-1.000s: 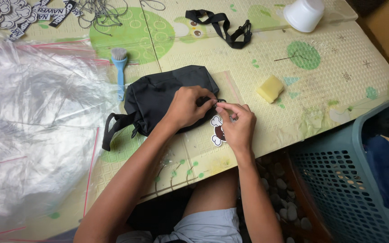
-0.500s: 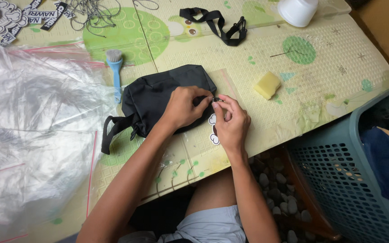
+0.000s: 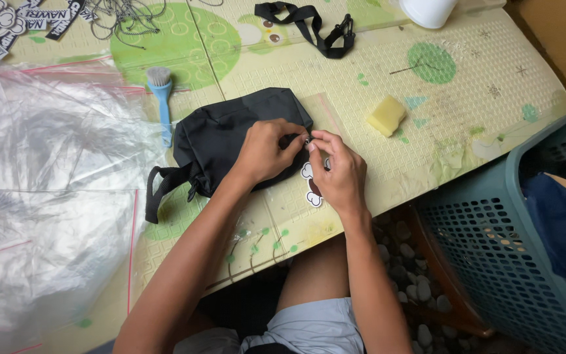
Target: The person cleans a black shoulder bag with a brush and a sponge, then wipes a plastic bag on the table. They then attach a small skull-and-crossbones sticker to the bag using a metal ring.
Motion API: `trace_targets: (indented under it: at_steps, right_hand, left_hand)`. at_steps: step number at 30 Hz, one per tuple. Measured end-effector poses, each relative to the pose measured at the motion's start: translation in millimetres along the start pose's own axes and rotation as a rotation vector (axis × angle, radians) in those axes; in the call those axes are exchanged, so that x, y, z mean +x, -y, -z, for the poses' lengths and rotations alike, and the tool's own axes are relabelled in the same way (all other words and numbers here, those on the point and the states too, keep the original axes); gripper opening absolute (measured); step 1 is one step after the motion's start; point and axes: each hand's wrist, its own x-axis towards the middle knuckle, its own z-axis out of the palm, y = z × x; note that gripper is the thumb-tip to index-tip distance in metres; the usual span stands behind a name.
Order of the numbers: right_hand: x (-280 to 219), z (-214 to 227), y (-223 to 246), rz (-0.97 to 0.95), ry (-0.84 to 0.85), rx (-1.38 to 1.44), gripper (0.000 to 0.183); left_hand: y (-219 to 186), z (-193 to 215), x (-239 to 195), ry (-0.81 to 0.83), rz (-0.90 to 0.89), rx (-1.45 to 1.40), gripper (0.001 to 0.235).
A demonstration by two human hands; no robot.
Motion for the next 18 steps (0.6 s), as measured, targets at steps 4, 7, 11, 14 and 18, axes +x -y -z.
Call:
trace_targets:
  at_steps: [4,7,11,14,18]
  right_hand:
    - [3.8,3.3,-3.2,0.039,0.034,-0.023,0.019]
    - [4.8,3.6,-6.7,0.049,0.043,-0.027,0.018]
    - [1.4,4.6,-7.6,-0.018,0.063,-0.034,0.016]
    - [-4.2,4.5,-0.5,-0.098,0.021,-0.011,0.012]
    - [-6.6,2.4,7.6,-0.139,0.010,-0.056,0.010]
  left_hand:
    - [-0.5,1.1,0.5,0.002,-0.013,0.005,0.023]
    - [0.2,0.2,0.6,0.007,-0.007,0.006,0.023]
    - [-1.1,0.6,-0.8,0.002,-0.018,0.019,0.023]
    - [-3.1,1.1,-1.3,-0.002,-0.011,0.010,0.024]
    - [-2.0,0.2,-1.5,-0.001,-0.014,0.011,0.023]
